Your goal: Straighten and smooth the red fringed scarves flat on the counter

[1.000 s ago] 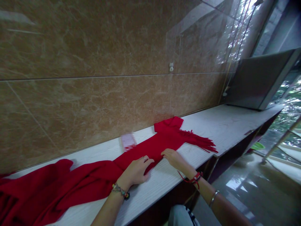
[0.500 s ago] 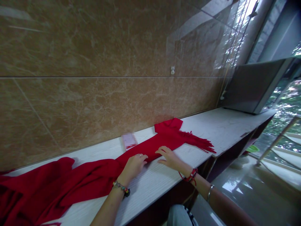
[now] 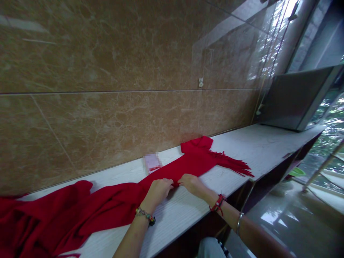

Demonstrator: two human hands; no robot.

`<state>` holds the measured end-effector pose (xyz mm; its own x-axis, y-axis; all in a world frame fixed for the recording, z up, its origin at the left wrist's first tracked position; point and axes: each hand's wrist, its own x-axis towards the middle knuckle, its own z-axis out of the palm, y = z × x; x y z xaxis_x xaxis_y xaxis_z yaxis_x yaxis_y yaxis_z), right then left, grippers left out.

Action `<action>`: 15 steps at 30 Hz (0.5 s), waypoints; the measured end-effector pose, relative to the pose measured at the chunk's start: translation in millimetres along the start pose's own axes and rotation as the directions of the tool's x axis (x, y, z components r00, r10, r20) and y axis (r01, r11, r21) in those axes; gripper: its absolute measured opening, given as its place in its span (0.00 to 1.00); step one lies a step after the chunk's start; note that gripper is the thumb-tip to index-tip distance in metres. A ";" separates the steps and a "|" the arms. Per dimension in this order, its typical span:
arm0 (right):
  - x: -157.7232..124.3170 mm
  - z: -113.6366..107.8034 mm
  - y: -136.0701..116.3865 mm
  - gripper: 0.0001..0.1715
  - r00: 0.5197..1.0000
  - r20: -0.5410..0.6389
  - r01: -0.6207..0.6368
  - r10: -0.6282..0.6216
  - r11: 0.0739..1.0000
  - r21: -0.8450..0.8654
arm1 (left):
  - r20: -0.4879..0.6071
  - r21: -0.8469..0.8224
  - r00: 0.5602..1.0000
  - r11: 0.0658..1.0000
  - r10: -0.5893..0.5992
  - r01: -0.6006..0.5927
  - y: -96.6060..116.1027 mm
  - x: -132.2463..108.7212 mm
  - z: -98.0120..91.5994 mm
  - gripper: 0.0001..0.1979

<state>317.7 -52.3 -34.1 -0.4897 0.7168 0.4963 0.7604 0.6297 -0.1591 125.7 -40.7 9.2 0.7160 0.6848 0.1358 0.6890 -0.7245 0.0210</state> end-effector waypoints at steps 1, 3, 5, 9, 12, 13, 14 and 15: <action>-0.5 -1.7 -1.9 0.10 1.000 -0.006 -0.018 0.018 1.000 0.018 | 0.003 -0.003 1.000 1.000 0.005 -0.005 0.3 -0.5 -0.9 0.09; -2.7 -3.9 -5.5 0.10 0.999 -0.010 -0.046 0.046 0.998 0.031 | 0.014 -0.009 1.000 1.000 0.026 -0.026 0.9 -2.0 -3.3 0.07; -6.9 -4.1 -7.7 0.11 0.999 0.011 -0.045 0.045 0.999 -0.001 | 0.028 -0.014 0.998 0.999 0.053 -0.052 1.5 -4.1 -5.9 0.06; -18.2 -2.0 -9.4 0.14 0.996 0.080 -0.021 0.027 0.997 -0.072 | 0.007 -0.063 0.992 0.990 0.126 -0.126 3.1 -8.0 -8.2 0.06; -23.6 -3.5 -11.4 0.18 0.996 0.083 -0.021 0.027 0.997 -0.069 | -0.039 -0.143 0.982 0.971 0.186 -0.190 5.3 -9.3 -6.8 0.11; -24.3 -4.7 -12.4 0.19 0.997 0.079 -0.021 0.026 0.998 -0.063 | -0.044 -0.164 0.978 0.964 0.204 -0.208 6.1 -9.3 -6.0 0.12; -24.5 -6.1 -13.5 0.20 0.997 0.077 -0.023 0.028 0.998 -0.056 | -0.043 -0.175 0.975 0.959 0.219 -0.223 6.7 -9.3 -5.3 0.13; -24.4 -7.6 -14.5 0.21 0.996 0.081 -0.026 0.030 0.998 -0.048 | -0.035 -0.178 0.973 0.956 0.230 -0.232 7.1 -9.1 -4.6 0.13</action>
<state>321.8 -81.3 -37.4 -0.4996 0.7574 0.4203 0.7927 0.5954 -0.1306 123.6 -52.4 12.7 0.8506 0.4971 0.1714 0.4727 -0.8657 0.1649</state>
